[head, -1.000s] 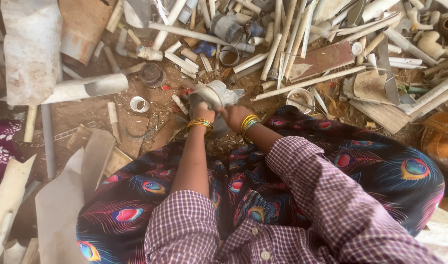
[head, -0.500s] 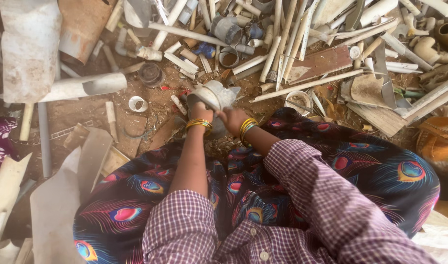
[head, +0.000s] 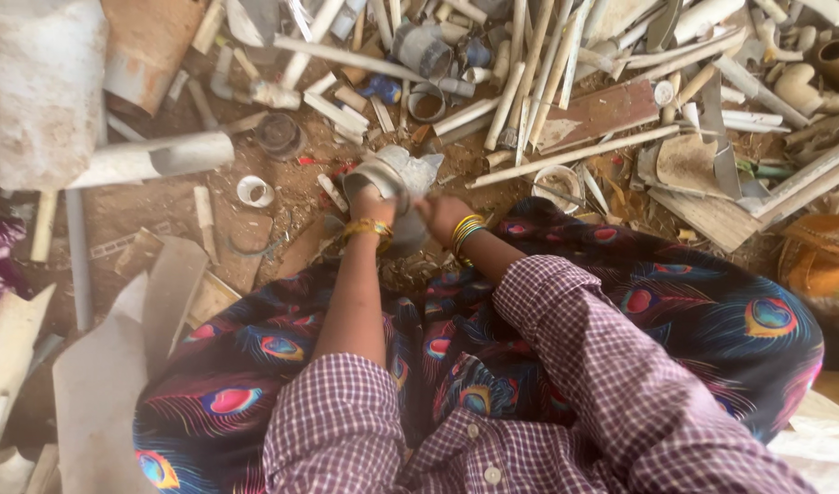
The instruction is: The person scrapes a PVC pipe fitting with a small metal tool to remove dirt and debris while sitting on the ground in a scrap yard.
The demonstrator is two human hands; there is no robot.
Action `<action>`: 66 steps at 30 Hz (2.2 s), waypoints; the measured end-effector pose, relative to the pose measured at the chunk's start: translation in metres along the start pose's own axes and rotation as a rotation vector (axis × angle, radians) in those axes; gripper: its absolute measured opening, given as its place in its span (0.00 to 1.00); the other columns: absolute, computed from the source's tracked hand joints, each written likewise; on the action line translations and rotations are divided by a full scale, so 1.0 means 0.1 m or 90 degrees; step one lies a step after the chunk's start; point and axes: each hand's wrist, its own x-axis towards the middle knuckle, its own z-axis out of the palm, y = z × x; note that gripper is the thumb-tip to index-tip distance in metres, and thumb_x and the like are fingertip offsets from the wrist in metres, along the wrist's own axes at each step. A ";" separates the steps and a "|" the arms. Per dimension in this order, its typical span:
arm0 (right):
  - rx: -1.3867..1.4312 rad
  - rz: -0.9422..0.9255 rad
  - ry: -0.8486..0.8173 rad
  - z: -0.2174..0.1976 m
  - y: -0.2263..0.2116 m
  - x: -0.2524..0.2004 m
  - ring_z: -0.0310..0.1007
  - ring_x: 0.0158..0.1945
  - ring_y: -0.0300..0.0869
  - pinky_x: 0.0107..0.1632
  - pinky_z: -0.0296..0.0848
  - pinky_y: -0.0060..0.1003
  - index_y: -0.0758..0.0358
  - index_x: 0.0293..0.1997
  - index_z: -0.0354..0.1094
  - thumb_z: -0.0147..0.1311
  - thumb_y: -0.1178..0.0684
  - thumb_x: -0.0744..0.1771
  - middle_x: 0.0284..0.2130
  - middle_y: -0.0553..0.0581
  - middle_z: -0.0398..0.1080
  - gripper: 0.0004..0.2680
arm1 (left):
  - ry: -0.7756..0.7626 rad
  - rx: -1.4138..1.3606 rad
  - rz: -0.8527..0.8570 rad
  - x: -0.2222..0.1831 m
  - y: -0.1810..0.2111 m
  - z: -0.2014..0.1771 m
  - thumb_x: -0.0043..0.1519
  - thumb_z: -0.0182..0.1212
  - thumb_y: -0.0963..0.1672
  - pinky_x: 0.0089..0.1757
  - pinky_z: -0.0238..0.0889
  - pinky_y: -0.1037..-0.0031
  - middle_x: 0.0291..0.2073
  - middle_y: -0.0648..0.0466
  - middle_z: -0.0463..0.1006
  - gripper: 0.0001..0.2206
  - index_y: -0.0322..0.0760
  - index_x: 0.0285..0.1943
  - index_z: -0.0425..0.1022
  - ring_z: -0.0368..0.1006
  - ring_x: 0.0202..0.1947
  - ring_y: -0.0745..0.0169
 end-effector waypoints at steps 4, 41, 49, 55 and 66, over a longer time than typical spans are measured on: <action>0.042 0.007 0.028 0.05 0.05 -0.04 0.75 0.46 0.62 0.52 0.70 0.56 0.64 0.48 0.69 0.31 0.34 0.71 0.38 0.73 0.75 0.23 | -0.003 0.045 -0.022 -0.06 0.14 -0.09 0.51 0.73 0.50 0.46 0.69 0.58 0.41 0.35 0.80 0.21 0.28 0.44 0.78 0.77 0.44 0.40; 0.160 0.053 0.164 0.29 0.05 0.15 0.74 0.43 0.66 0.51 0.71 0.57 0.68 0.41 0.72 0.34 0.33 0.71 0.35 0.76 0.74 0.24 | -0.100 0.071 0.038 -0.09 0.04 0.00 0.59 0.65 0.43 0.45 0.70 0.59 0.38 0.40 0.82 0.09 0.33 0.44 0.82 0.78 0.41 0.43; 0.073 0.025 0.069 0.23 0.02 0.08 0.77 0.39 0.62 0.49 0.73 0.55 0.66 0.41 0.71 0.30 0.31 0.71 0.32 0.72 0.75 0.26 | 0.037 0.104 0.131 -0.06 0.07 -0.06 0.52 0.72 0.46 0.45 0.72 0.65 0.37 0.50 0.83 0.13 0.37 0.42 0.83 0.79 0.39 0.56; 0.061 0.049 0.080 0.08 -0.01 0.05 0.77 0.37 0.59 0.46 0.74 0.56 0.64 0.45 0.70 0.30 0.31 0.71 0.31 0.70 0.75 0.24 | -0.139 0.060 -0.056 0.01 0.13 0.04 0.62 0.64 0.45 0.43 0.74 0.66 0.39 0.44 0.82 0.12 0.30 0.46 0.78 0.80 0.41 0.54; 0.032 0.036 0.050 -0.03 -0.07 0.05 0.79 0.37 0.58 0.47 0.75 0.52 0.64 0.47 0.69 0.32 0.35 0.71 0.33 0.69 0.76 0.22 | -0.065 0.019 0.013 0.05 -0.02 0.08 0.60 0.64 0.42 0.47 0.71 0.60 0.42 0.37 0.81 0.10 0.29 0.47 0.77 0.79 0.43 0.43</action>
